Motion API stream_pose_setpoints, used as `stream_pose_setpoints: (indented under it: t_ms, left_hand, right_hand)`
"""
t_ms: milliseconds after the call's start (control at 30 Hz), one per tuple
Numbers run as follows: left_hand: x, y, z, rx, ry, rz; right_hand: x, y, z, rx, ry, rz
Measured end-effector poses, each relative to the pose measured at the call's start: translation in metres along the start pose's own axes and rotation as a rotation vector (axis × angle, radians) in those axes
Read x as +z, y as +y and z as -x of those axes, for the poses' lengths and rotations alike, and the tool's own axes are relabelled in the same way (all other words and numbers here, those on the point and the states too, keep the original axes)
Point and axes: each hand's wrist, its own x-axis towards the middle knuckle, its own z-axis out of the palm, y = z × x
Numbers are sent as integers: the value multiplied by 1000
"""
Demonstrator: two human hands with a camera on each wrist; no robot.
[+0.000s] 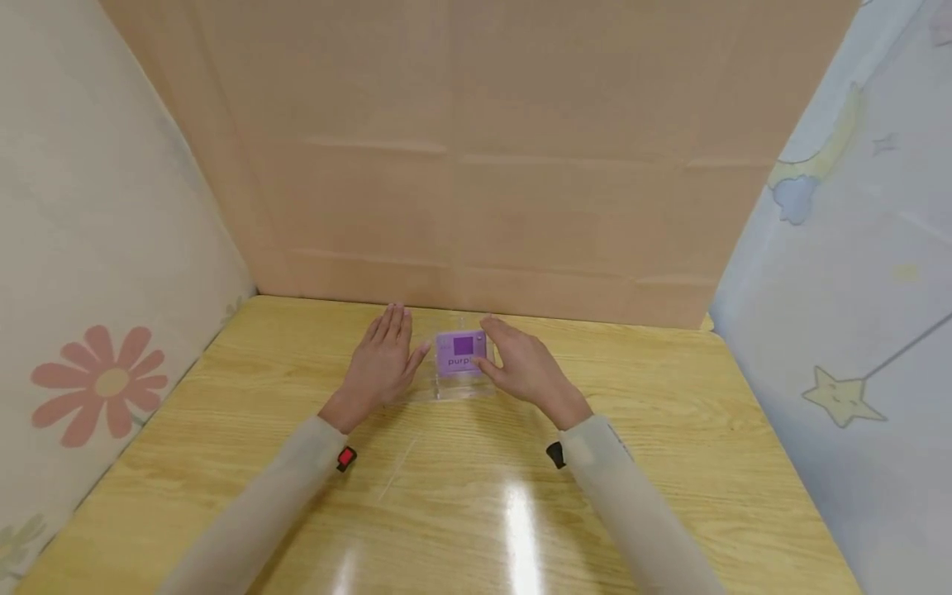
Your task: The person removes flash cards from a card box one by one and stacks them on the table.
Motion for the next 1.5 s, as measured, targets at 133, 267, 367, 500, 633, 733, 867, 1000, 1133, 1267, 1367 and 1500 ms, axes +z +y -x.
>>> stream_pose_setpoints:
  t_ms: [133,267,367,500,633,733,867,1000,1133,1267,1367,1500]
  left_hand:
    - [3,-1,1,9,3,-16]
    - [4,-2,2,5,-6,-24]
    - [3,-2,2,4,-12,-22]
    - [4,-3,0,9,-8,-28]
    - [4,-3,0,10,12,-27]
    - [4,-4,0,7,15,-29]
    - [3,-6,1,3,14,-39]
    - [3,-6,3,-7,-7,-32]
    - [4,-4,5,-11,-44,-20]
    - [5,-3,5,-17,-41,-27]
    - [5,-3,6,-16,-34,-35]
    - [4,-3,7,-9,-33,-30]
  right_hand:
    - [4,0,-1,-3,-1,0]
    - [7,-1,-2,-3,-5,-12]
    - [8,-1,-4,-10,-1,-11]
    - [9,-2,-6,-29,7,-3]
    - [12,-3,-7,-51,19,9]
    - [14,-4,-7,-61,23,11]
    - [16,-6,-8,-72,27,9]
    - [17,-8,-7,-80,31,17]
    - [18,-9,-6,-81,29,30]
    - [19,-10,-6,-83,30,42]
    - [19,-10,-5,-84,32,53]
    - [21,-10,-4,-73,19,68]
